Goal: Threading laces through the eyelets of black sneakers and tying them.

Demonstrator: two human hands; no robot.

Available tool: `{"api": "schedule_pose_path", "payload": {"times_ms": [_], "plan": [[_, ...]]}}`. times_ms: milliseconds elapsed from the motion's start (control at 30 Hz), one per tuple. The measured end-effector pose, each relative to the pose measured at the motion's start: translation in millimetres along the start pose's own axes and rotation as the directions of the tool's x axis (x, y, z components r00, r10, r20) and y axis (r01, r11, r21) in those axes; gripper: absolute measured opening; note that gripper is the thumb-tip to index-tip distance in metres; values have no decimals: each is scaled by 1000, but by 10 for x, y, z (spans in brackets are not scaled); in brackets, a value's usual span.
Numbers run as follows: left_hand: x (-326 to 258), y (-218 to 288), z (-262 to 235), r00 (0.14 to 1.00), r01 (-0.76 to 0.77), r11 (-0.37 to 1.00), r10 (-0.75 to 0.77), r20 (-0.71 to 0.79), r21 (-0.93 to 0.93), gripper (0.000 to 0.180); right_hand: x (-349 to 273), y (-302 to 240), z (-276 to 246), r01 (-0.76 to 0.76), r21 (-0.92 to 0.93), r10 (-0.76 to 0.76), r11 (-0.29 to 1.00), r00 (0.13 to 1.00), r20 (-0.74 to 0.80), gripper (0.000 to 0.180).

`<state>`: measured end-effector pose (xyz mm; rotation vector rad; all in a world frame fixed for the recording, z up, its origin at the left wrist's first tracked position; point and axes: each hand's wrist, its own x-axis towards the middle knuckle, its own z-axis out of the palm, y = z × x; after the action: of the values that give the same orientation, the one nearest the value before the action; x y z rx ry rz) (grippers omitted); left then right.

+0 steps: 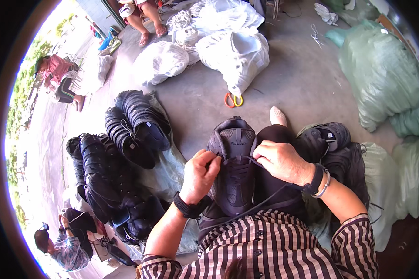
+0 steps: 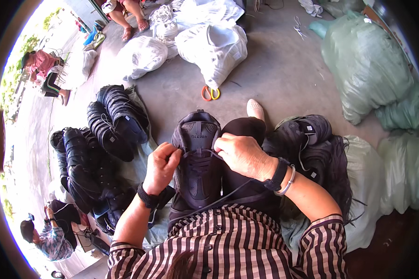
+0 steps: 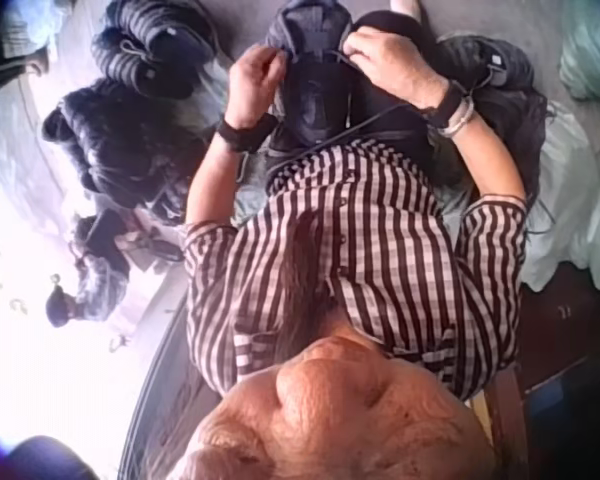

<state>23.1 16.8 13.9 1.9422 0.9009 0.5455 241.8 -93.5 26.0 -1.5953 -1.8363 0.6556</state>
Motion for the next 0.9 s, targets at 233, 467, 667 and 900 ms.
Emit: {"api": "schedule_pose_path", "payload": {"times_ms": [233,467,667,900], "plan": [[273,310,-261,885,-445,756,453,108,480,30,143,-37,-54,340,-470,-330,814,938,108,6],[558,346,-450,610,-786,490,516,602,376,33,209,-30,-115,212,-335,-122,918,956,268,6],[587,355,-462,511,-856,369,496,702,363,21,342,59,-159,25,-113,20,993,927,374,19],[538,368,-303,753,-578,770,376,540,271,23,304,-44,74,-100,-227,128,969,986,109,14]]}}
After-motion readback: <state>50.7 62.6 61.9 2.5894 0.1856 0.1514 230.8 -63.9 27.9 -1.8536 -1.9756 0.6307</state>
